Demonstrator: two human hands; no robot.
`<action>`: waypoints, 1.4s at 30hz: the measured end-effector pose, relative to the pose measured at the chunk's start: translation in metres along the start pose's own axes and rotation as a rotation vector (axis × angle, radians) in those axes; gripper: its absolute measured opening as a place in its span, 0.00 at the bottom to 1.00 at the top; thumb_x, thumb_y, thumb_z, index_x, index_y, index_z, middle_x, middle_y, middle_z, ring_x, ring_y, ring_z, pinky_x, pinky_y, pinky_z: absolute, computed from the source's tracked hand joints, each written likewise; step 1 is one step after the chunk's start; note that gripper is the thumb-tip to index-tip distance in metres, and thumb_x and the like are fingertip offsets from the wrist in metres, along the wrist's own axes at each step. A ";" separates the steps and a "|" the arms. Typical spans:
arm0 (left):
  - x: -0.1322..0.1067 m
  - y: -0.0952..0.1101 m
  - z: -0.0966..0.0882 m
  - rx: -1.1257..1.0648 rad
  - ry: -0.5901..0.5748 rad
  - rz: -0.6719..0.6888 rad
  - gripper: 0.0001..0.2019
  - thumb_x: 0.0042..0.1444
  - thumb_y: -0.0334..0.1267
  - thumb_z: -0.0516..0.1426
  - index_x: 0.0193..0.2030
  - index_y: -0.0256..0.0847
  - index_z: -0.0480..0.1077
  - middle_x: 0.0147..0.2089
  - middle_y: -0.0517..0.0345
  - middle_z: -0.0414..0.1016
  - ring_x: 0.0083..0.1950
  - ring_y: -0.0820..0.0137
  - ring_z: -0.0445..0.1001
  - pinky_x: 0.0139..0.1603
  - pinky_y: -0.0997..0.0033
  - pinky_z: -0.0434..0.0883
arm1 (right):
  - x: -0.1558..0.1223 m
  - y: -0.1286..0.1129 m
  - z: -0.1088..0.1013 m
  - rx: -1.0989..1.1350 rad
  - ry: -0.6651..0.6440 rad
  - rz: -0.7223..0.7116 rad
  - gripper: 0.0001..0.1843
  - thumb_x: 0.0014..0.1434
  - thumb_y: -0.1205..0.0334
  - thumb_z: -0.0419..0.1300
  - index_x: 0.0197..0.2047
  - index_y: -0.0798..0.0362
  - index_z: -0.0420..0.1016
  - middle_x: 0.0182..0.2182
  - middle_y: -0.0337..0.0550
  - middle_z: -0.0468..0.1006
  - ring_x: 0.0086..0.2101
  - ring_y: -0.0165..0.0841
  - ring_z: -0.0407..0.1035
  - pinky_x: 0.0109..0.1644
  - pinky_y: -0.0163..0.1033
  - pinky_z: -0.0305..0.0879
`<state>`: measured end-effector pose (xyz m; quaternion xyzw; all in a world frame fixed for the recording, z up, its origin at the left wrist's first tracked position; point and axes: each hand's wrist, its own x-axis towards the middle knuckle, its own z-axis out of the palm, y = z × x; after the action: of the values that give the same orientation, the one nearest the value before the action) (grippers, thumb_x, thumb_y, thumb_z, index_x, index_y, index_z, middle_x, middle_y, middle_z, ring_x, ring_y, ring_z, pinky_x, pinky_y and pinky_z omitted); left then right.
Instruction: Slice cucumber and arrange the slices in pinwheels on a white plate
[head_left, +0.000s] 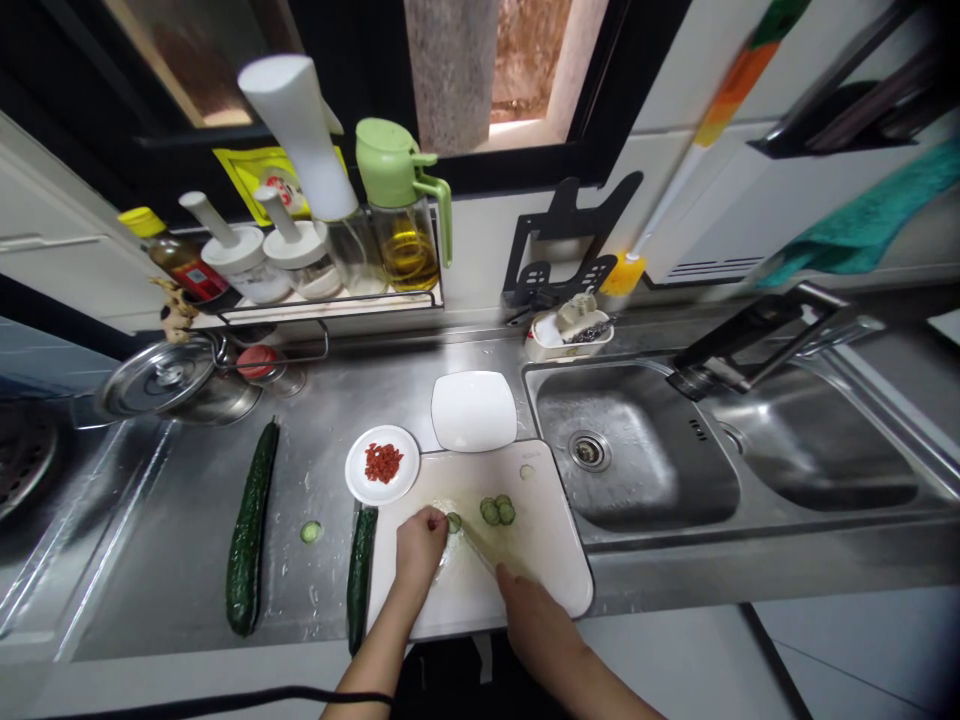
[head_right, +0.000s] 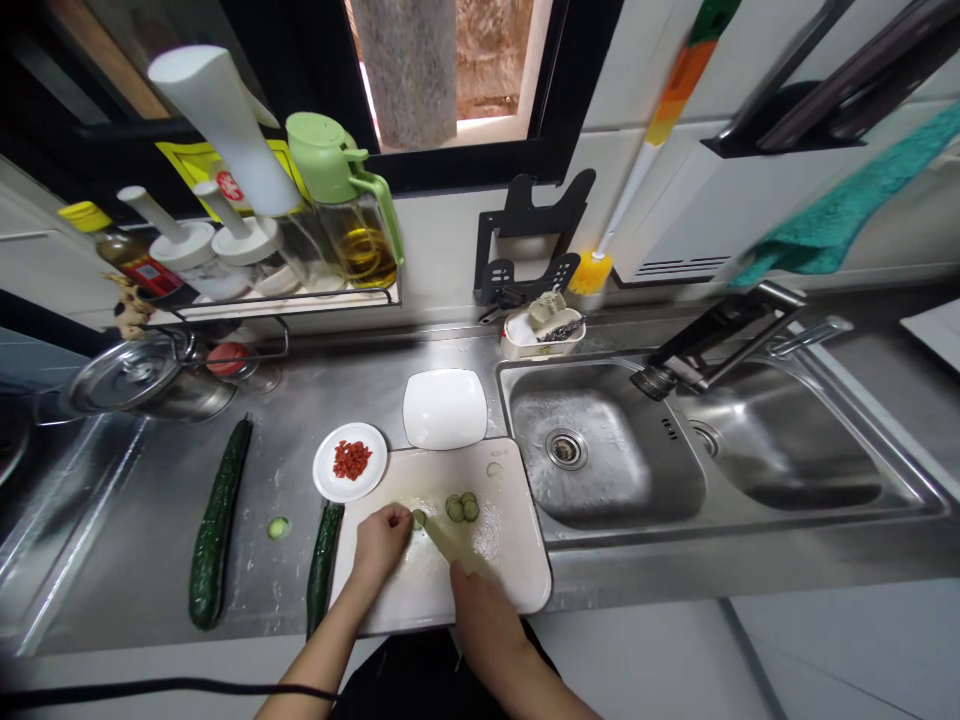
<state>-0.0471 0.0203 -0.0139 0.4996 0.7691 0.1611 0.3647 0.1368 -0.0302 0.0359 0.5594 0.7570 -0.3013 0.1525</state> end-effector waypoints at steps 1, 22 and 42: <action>0.000 0.000 0.000 -0.003 -0.001 -0.004 0.09 0.52 0.33 0.52 0.26 0.39 0.73 0.25 0.59 0.75 0.29 0.73 0.70 0.33 0.77 0.59 | 0.000 0.000 0.002 -0.002 -0.004 0.000 0.31 0.52 0.79 0.43 0.57 0.56 0.65 0.36 0.49 0.78 0.37 0.36 0.72 0.39 0.36 0.62; -0.003 -0.018 -0.024 -0.023 0.140 -0.113 0.11 0.52 0.41 0.53 0.31 0.42 0.75 0.28 0.59 0.78 0.31 0.69 0.74 0.33 0.75 0.62 | -0.030 0.032 -0.018 0.098 -0.209 0.097 0.32 0.50 0.83 0.40 0.54 0.55 0.66 0.42 0.51 0.76 0.44 0.38 0.70 0.41 0.37 0.62; 0.002 -0.034 -0.030 0.216 0.238 -0.069 0.09 0.55 0.37 0.51 0.32 0.40 0.72 0.31 0.53 0.77 0.31 0.67 0.73 0.34 0.72 0.61 | -0.028 0.040 -0.006 0.086 -0.218 0.096 0.34 0.53 0.80 0.42 0.62 0.56 0.61 0.46 0.53 0.75 0.46 0.41 0.69 0.46 0.40 0.63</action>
<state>-0.0909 0.0102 -0.0146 0.4866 0.8363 0.1232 0.2203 0.1840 -0.0402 0.0449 0.5650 0.6945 -0.3848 0.2242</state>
